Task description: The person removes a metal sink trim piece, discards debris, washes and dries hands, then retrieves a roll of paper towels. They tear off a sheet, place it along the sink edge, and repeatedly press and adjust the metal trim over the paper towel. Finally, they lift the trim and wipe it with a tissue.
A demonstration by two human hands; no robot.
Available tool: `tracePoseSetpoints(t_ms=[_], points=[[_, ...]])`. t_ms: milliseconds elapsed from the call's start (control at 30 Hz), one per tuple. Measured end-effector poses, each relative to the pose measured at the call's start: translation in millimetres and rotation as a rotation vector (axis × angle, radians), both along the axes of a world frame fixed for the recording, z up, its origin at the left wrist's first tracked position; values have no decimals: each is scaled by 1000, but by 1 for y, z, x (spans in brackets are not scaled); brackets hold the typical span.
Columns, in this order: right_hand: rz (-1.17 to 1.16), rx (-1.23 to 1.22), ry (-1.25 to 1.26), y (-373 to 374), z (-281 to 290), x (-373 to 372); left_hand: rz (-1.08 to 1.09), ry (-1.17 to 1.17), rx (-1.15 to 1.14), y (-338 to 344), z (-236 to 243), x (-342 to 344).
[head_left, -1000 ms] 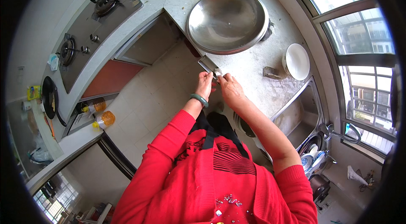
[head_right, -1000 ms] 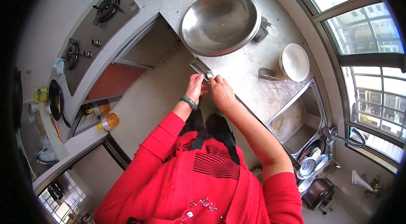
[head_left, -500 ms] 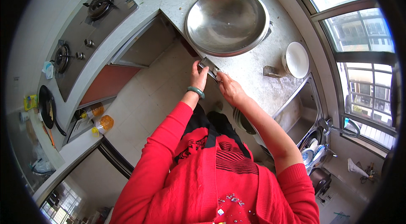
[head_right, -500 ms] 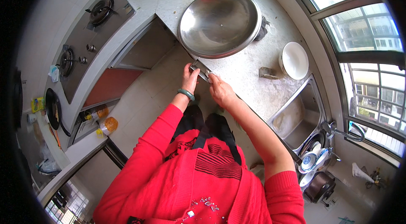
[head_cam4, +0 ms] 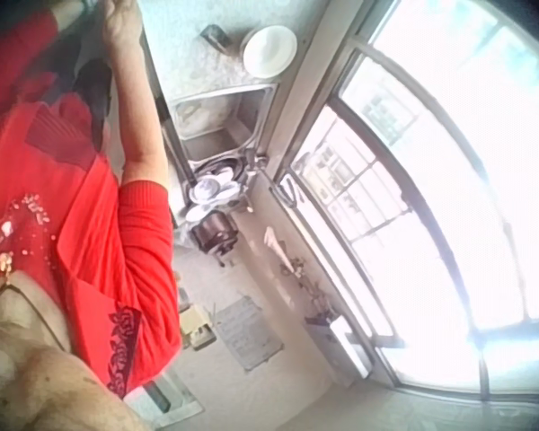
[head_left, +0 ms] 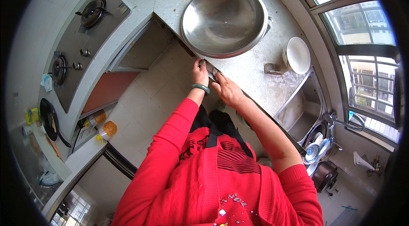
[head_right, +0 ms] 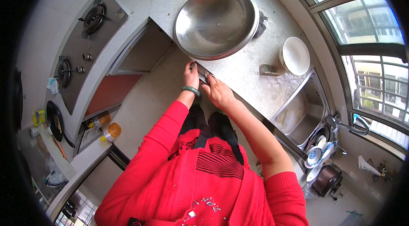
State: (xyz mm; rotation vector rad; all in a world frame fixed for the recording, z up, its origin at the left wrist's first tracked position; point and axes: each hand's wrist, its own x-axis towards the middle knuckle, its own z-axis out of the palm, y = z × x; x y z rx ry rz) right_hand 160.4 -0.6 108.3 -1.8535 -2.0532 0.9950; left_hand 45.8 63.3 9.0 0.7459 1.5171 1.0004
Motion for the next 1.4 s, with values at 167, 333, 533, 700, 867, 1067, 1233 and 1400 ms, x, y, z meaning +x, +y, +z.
tracePoseSetpoints(t_ms=[167, 333, 533, 700, 867, 1067, 1233, 1400], points=[[11, -18, -69, -12, 5, 11, 67, 87, 10, 0, -5, 9], [-23, -43, -127, -51, 11, 38, 97, 164, -15, 0, 2, 9], [-65, -84, -86, -118, 17, 94, 145, 338, 100, 2, -2, 11], [-148, -16, -127, -180, 10, 144, 178, 195, -14, 14, -13, 4], [-218, 101, -154, -229, 4, 175, 151, 167, -50, 20, -13, -3], [-227, 76, -141, -257, 6, 189, 97, 234, -70, 20, -4, -3], [-286, 125, -154, -276, 8, 203, 110, 221, -52, 18, 5, 1], [-321, 91, -160, -298, 10, 221, 110, 312, -49, 21, -3, -6]])
